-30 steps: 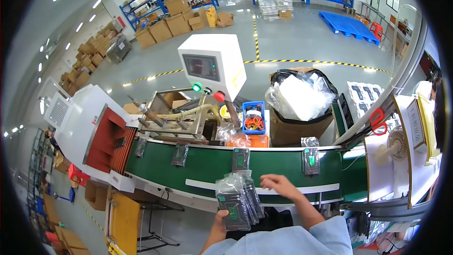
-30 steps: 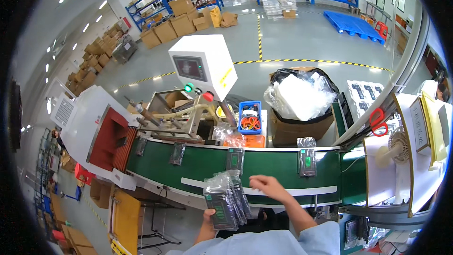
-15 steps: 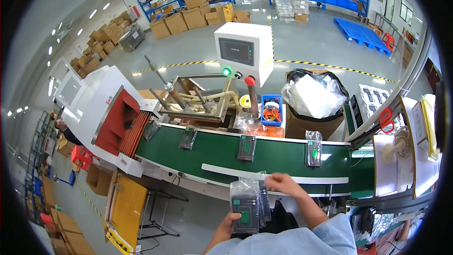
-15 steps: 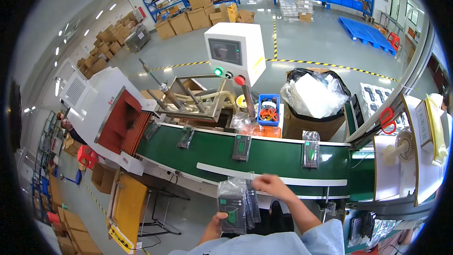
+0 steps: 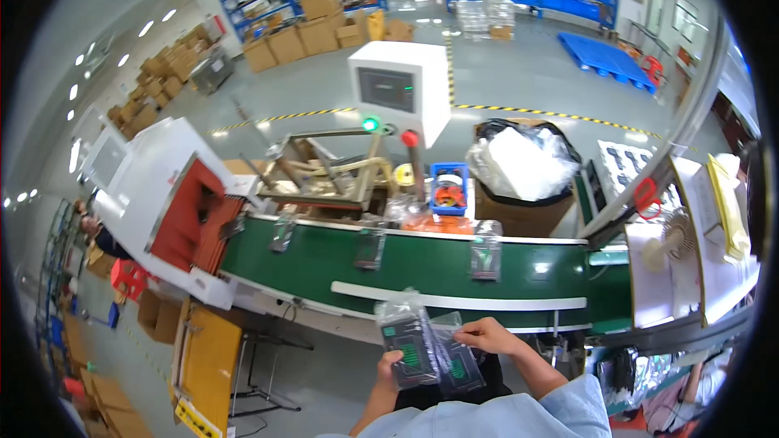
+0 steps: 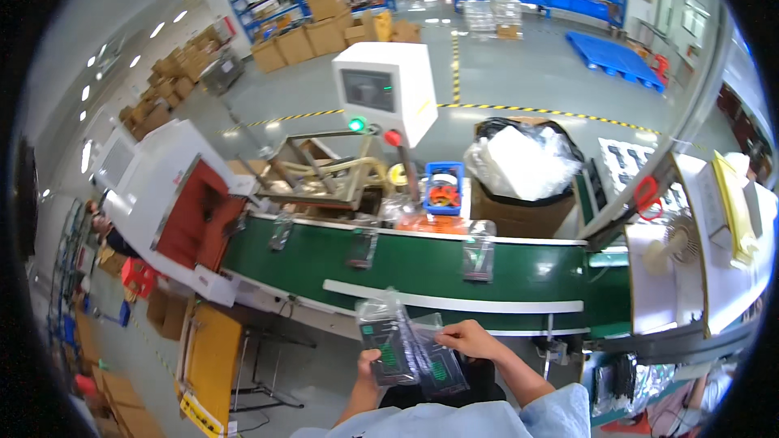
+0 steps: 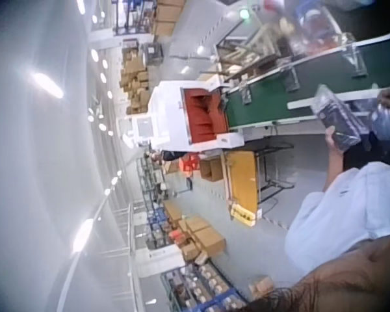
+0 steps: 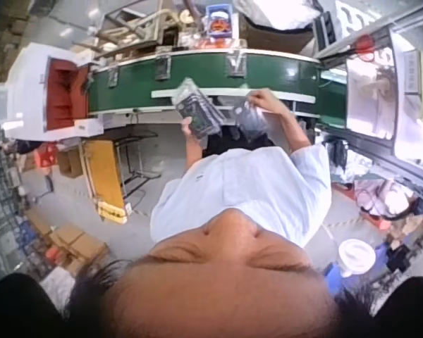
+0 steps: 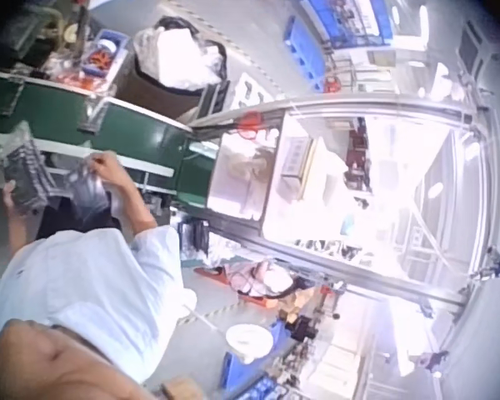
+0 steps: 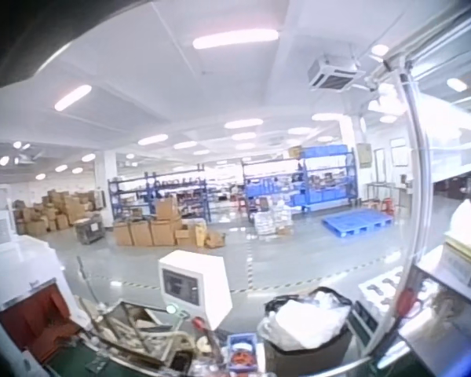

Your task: The person places small, individually wrapped electronic components onto a moving conveyor belt in a factory setting. The person picks up the items from a stack and arranges them in a line on the belt, which transports them to a downstream workstation where other workers are visible.

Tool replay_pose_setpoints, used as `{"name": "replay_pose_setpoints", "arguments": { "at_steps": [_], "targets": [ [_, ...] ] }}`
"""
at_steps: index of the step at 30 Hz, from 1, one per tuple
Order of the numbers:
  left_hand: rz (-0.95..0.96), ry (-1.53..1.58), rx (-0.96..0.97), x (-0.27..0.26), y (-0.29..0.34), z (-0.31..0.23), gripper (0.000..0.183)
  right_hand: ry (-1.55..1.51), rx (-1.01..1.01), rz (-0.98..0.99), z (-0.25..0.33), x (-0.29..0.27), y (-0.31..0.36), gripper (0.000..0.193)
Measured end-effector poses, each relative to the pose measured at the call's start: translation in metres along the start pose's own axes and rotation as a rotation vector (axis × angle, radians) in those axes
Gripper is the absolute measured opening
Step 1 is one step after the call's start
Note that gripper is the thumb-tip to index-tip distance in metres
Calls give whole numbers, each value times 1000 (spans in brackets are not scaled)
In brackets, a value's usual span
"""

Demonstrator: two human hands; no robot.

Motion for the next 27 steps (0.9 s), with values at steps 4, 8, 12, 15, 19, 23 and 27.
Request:
{"name": "replay_pose_setpoints", "arguments": {
  "at_steps": [4,8,12,15,19,23,27],
  "targets": [
    [177,97,183,83,-2,-5,77,62,-25,-156,-24,-60,1,24],
    [129,148,315,88,-17,-11,81,188,7,-653,-67,-175,-4,24],
    [72,121,294,116,-8,-1,82,406,47,-1075,-169,-293,-21,25],
    [80,151,319,120,-14,14,83,422,178,-1086,-217,-311,-49,26],
    [69,175,281,127,-20,45,82,494,182,-1117,-266,-293,-84,24],
    [66,167,213,123,-15,62,81,548,233,-1178,-243,-247,-112,22],
    [-20,162,147,99,-24,74,79,567,288,-1174,-251,-248,-115,23]
  ]
}}
Point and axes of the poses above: each hand's wrist, its own y-axis away from the middle knuckle, its own x-axis out of the palm, z = x × y, the point moved 3 cm from there along -y, towards the middle knuckle, and after that the axes turned 15 degrees about -z, right-handed, at the moved point
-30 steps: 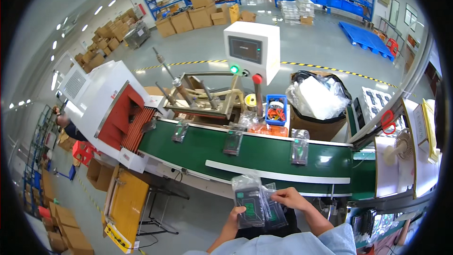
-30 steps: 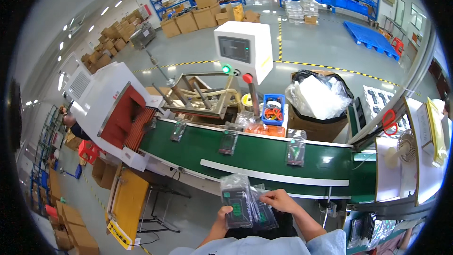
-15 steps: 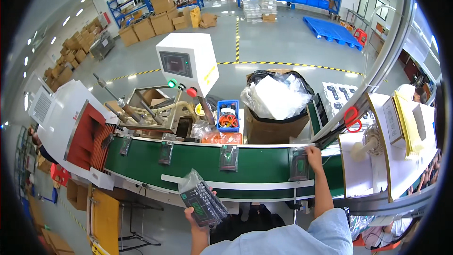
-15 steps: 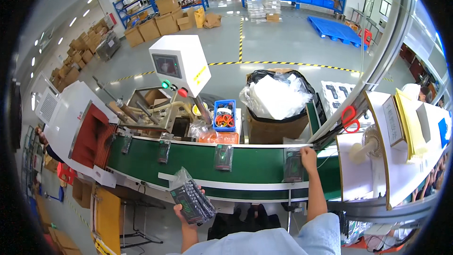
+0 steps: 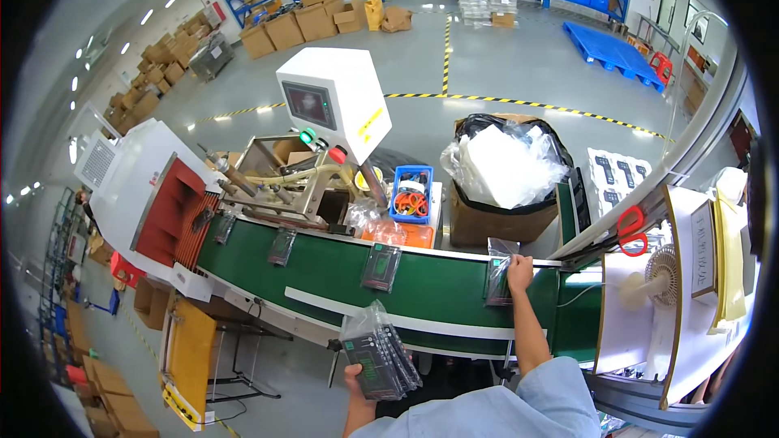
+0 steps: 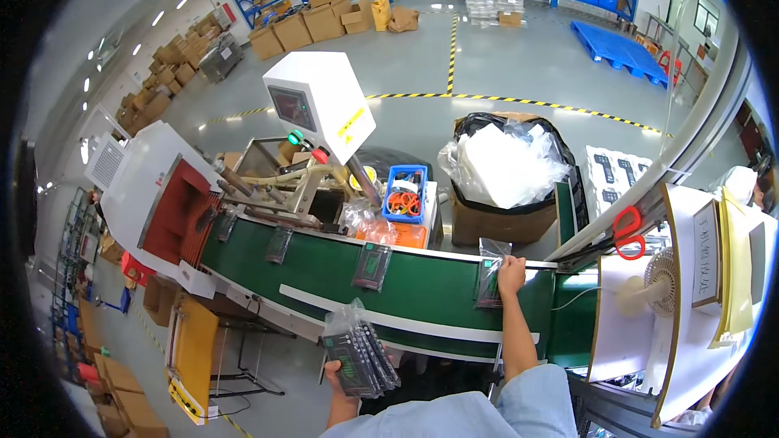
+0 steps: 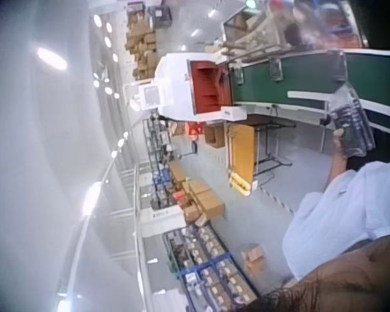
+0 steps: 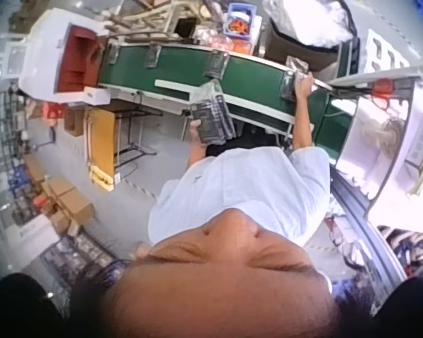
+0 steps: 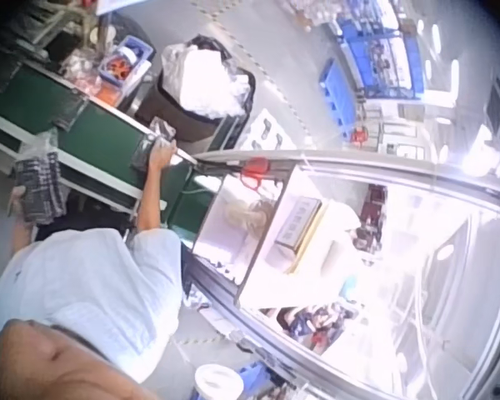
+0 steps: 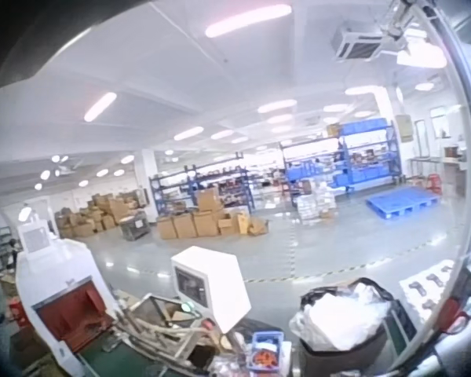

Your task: The person places small, individually wrapped electronic components onto a moving conveyor belt in a factory setting. The person picks up the items from a stack and arranges them in a line on the belt, which transports them to a downstream workstation where other workers are visible.

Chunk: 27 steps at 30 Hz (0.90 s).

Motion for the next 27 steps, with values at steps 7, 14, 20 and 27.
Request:
{"name": "replay_pose_setpoints", "arguments": {
  "at_steps": [7,14,20,27],
  "targets": [
    [-1,-36,0,-16,-2,-9,75,-150,-171,122,55,-36,38,36],
    [63,-142,-68,-18,0,-8,71,-800,-12,1202,190,-132,165,20],
    [36,-116,-52,-35,9,-8,68,-776,-146,1099,227,-141,186,26],
    [36,-89,-47,-38,4,-17,65,-614,-519,1083,255,-156,185,26]
  ]
}}
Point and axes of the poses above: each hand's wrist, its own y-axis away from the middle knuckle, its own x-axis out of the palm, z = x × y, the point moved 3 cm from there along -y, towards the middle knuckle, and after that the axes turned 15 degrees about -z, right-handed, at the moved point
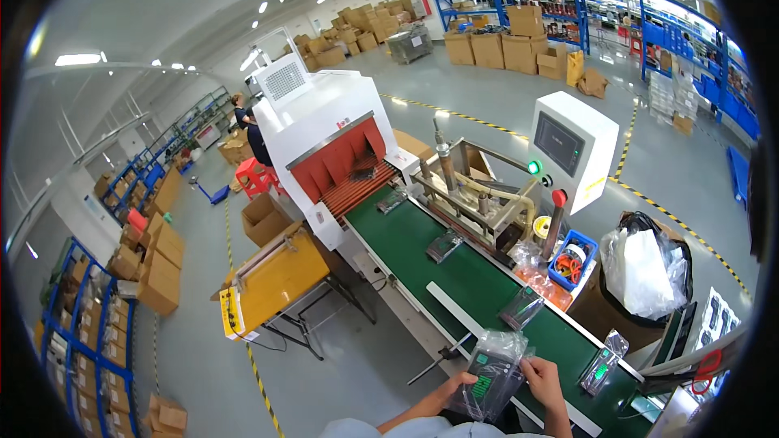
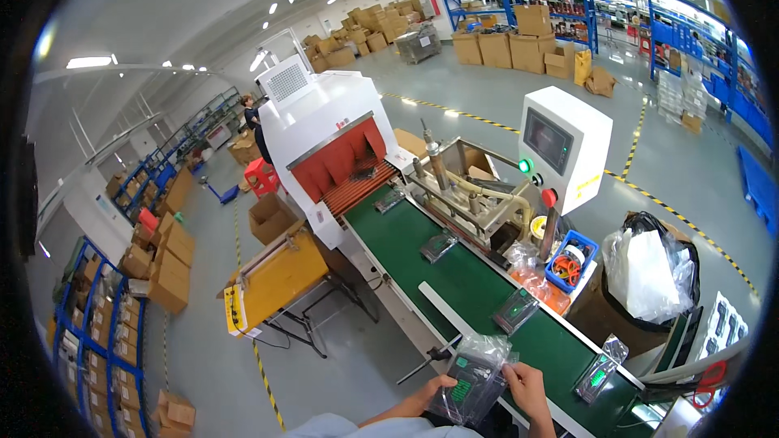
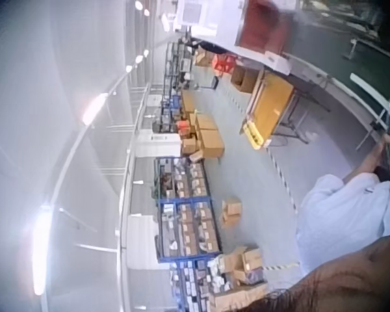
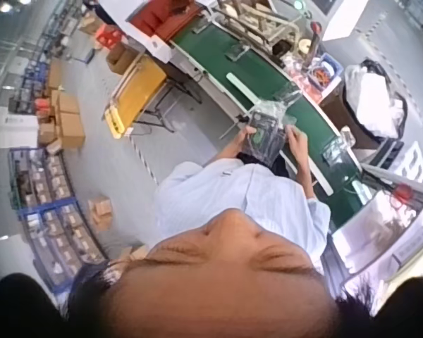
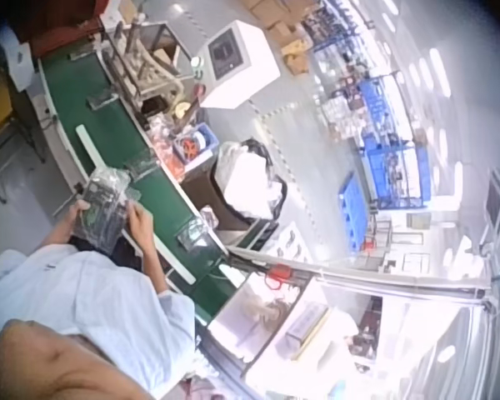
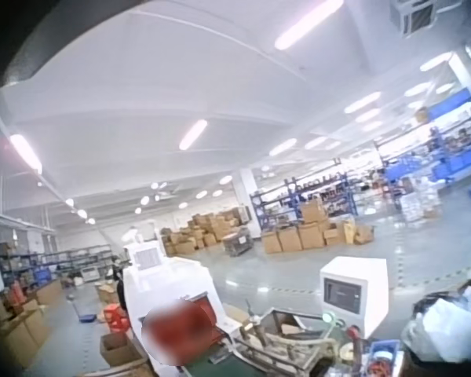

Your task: The person places small, individually wrapped electronic components onto a moving conveyor belt in a factory setting. The person picks up the items from a stack and arranges them in a line on the belt, which transports them to a downstream workstation where other workers are visible.

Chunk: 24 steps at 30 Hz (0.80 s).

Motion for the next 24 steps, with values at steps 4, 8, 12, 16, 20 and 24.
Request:
{"name": "replay_pose_setpoints", "arguments": {
  "at_steps": [4,8,12,16,20,24],
  "targets": [
    [6,-6,-3,3,-1,-12,63,-140,125,-63,-11,4,3,26],
    [13,-27,-30,9,-8,-15,61,-395,225,-253,-17,2,-3,21],
    [-8,-24,-47,9,-13,-14,59,-667,262,-543,-24,-15,-19,19],
    [-23,-7,-51,14,-17,-13,57,-542,290,-467,-36,-32,-11,24],
    [-57,-70,-46,33,-19,-17,55,-370,334,-78,-39,-27,24,30],
    [-24,-90,-69,48,-26,-12,59,-356,316,-120,-48,-38,31,25]
  ]
}}
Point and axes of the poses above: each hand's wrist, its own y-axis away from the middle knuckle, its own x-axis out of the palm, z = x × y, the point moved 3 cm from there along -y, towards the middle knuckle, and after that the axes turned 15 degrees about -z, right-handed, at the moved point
